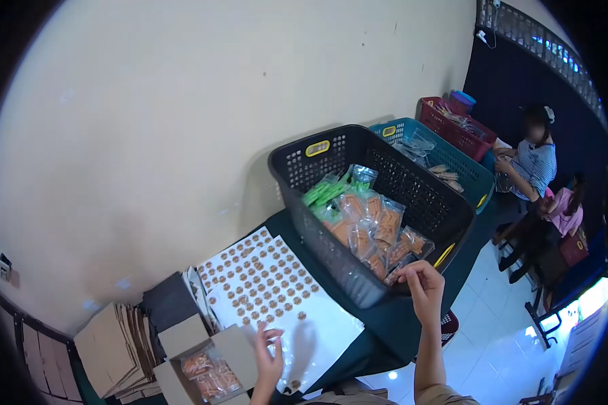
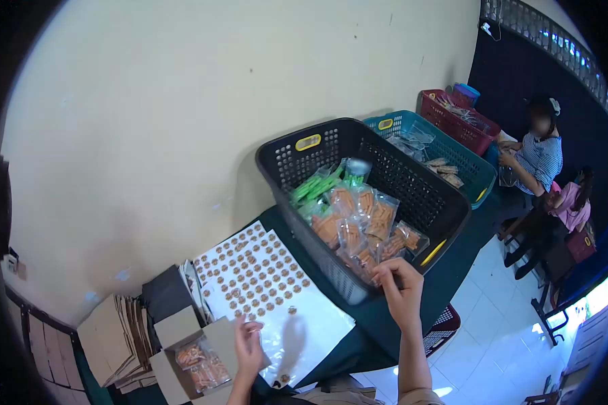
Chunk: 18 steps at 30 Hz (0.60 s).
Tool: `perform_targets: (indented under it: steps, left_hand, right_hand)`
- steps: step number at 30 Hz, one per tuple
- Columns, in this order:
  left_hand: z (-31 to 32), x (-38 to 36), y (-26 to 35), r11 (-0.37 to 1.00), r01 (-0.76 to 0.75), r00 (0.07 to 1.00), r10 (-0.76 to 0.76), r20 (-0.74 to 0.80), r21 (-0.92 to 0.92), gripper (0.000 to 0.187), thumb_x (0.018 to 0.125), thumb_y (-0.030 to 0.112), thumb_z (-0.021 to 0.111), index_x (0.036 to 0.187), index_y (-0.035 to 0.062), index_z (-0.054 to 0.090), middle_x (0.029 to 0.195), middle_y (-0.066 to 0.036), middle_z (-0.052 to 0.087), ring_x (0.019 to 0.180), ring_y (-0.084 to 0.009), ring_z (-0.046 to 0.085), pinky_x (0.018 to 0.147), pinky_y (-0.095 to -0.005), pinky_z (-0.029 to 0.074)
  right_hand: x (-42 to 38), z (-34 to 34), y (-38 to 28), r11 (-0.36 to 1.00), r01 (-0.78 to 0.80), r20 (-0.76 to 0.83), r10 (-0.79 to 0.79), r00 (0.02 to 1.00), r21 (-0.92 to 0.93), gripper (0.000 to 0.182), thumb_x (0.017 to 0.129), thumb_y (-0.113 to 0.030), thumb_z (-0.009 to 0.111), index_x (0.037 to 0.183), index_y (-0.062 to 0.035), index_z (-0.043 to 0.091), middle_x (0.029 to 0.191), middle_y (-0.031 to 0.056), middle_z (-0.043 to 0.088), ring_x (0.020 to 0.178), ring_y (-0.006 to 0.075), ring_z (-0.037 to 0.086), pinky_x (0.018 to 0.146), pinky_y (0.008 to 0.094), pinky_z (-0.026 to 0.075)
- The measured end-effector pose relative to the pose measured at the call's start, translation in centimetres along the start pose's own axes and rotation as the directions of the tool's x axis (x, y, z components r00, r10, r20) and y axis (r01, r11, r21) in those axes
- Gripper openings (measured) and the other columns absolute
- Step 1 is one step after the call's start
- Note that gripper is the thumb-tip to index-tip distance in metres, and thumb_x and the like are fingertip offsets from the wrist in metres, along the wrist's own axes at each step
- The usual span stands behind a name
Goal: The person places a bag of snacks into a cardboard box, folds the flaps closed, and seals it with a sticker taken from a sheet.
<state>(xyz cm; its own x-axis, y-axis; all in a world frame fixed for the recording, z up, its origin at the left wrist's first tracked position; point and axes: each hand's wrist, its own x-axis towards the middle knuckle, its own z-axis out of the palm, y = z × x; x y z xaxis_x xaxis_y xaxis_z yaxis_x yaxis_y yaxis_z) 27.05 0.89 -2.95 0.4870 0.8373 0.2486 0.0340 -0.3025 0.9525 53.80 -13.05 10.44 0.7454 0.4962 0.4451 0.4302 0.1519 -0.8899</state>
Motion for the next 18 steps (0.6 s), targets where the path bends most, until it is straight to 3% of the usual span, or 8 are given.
perform_targets:
  steps: [3,5,7,12,14,16,17,18]
  left_hand:
    - [6.1,3.3,3.8,0.982,-0.174,0.97,0.157,0.187,0.077,0.049,0.082,0.008,0.056,0.127,0.0008,0.038,0.117,-0.015,0.053,0.109,-0.028,0.05,0.093,-0.0381,0.038]
    - [9.7,5.4,6.9,0.898,-0.389,0.893,0.313,0.324,0.206,0.056,0.081,0.016,0.061,0.129,0.0033,0.037,0.131,-0.015,0.043,0.123,-0.0323,0.038,0.1,-0.0431,0.028]
    - [12.9,6.6,8.1,0.829,-0.531,0.809,0.435,0.395,0.175,0.06,0.081,0.027,0.062,0.131,0.0053,0.036,0.138,-0.013,0.034,0.129,-0.0328,0.029,0.104,-0.0476,0.02]
    - [16.0,7.7,8.4,0.812,-0.518,0.789,0.332,0.516,0.268,0.057,0.081,0.036,0.06,0.131,0.0168,0.04,0.138,-0.009,0.034,0.131,-0.0304,0.025,0.103,-0.0546,0.014]
    - [15.9,7.8,8.2,0.811,-0.518,0.784,0.324,0.529,0.271,0.058,0.079,0.033,0.063,0.129,0.0149,0.04,0.138,-0.011,0.033,0.13,-0.0336,0.024,0.103,-0.0549,0.014]
    - [16.2,7.6,7.9,0.828,-0.502,0.787,0.316,0.53,0.251,0.059,0.076,0.031,0.066,0.127,0.0135,0.041,0.137,-0.013,0.033,0.129,-0.0369,0.024,0.104,-0.056,0.015]
    - [16.4,7.5,7.8,0.839,-0.49,0.793,0.315,0.522,0.236,0.061,0.074,0.031,0.068,0.126,0.0141,0.042,0.137,-0.013,0.033,0.129,-0.0367,0.024,0.104,-0.0567,0.014]
    - [16.4,7.5,7.7,0.838,-0.488,0.795,0.312,0.52,0.244,0.061,0.074,0.031,0.068,0.126,0.0144,0.042,0.137,-0.013,0.033,0.129,-0.0365,0.024,0.104,-0.0568,0.014]
  right_hand:
    - [2.5,-2.2,1.0,0.998,0.003,0.086,0.002,0.996,-0.06,0.011,0.086,-0.005,0.055,0.08,0.0021,0.06,0.073,0.0054,0.059,0.066,0.0096,0.055,0.062,0.0224,0.043]
    - [4.9,-3.5,1.4,0.974,0.11,0.175,-0.075,0.982,-0.2,0.01,0.084,-0.006,0.057,0.08,0.0028,0.059,0.072,0.0064,0.059,0.066,0.0118,0.055,0.061,0.0242,0.043]
    - [7.9,-4.0,0.7,0.97,0.115,0.219,-0.067,0.973,-0.216,0.009,0.082,-0.007,0.059,0.082,0.0019,0.059,0.072,0.0073,0.059,0.066,0.0143,0.056,0.062,0.0257,0.043]
    - [15.7,-3.7,3.5,0.943,0.185,0.607,0.023,0.795,-0.278,0.01,0.083,-0.011,0.058,0.084,-0.0004,0.059,0.074,0.0093,0.058,0.064,0.0161,0.058,0.06,0.0272,0.045]
    - [18.7,-3.0,8.0,0.939,0.207,0.709,0.051,0.703,-0.273,0.012,0.083,-0.013,0.059,0.085,-0.0009,0.059,0.076,0.0089,0.059,0.063,0.0143,0.057,0.058,0.027,0.045]
    - [20.8,-2.1,13.6,0.797,0.478,0.826,0.046,0.562,-0.37,0.016,0.08,-0.015,0.058,0.087,-0.0012,0.06,0.079,0.0136,0.061,0.062,0.0241,0.059,0.06,0.0329,0.047]
    - [21.2,-1.5,16.1,0.707,0.518,0.829,0.174,0.532,-0.481,0.023,0.075,-0.019,0.06,0.089,-0.0013,0.061,0.08,0.0156,0.062,0.067,0.0309,0.06,0.065,0.038,0.048]
    - [21.3,-0.9,18.8,0.661,0.524,0.836,0.336,0.433,-0.537,0.024,0.074,-0.02,0.06,0.089,-0.0018,0.061,0.081,0.0161,0.062,0.072,0.0299,0.06,0.067,0.0383,0.048]
